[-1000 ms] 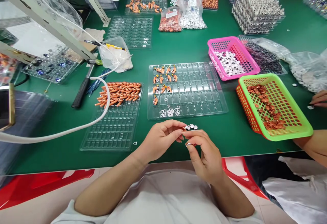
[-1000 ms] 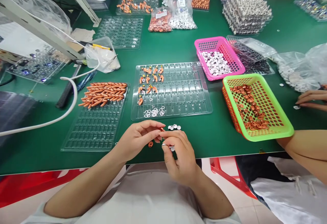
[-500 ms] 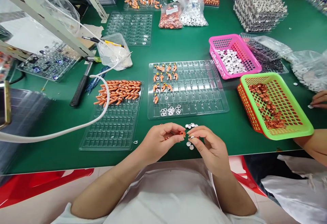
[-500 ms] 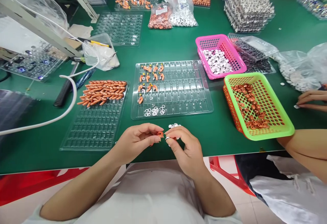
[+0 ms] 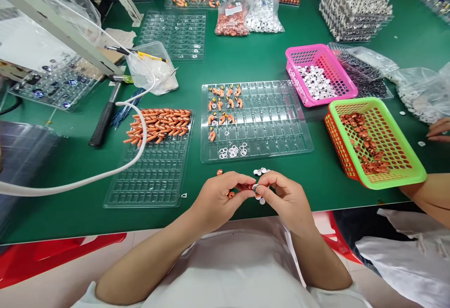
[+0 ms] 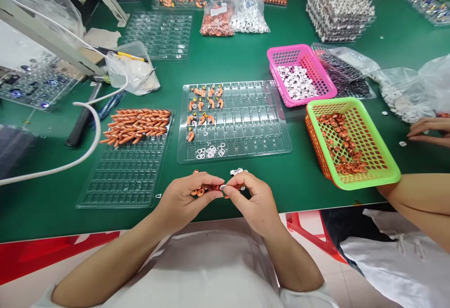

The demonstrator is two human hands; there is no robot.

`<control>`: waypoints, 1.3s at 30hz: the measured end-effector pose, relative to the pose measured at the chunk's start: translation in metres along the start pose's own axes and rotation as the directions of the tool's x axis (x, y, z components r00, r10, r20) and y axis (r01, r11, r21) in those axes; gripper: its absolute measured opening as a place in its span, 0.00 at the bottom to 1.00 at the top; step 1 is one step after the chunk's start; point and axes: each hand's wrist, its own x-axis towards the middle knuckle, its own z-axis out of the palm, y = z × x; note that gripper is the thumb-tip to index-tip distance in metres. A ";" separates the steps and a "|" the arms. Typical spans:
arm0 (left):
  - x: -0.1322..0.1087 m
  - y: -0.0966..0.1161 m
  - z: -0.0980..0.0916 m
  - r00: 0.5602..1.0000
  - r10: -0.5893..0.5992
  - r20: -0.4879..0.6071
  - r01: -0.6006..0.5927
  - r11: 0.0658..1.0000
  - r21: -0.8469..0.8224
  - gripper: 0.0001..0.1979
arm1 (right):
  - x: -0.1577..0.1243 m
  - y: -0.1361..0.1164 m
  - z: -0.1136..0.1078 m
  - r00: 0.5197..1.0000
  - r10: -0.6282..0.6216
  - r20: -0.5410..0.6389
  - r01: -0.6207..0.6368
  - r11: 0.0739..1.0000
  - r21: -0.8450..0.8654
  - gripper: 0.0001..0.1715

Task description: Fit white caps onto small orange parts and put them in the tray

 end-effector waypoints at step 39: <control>-0.001 -0.007 0.004 0.992 0.119 0.031 -0.123 0.966 0.228 0.04 | 0.008 -0.008 -0.003 0.998 0.027 0.064 -0.014 0.980 -0.200 0.08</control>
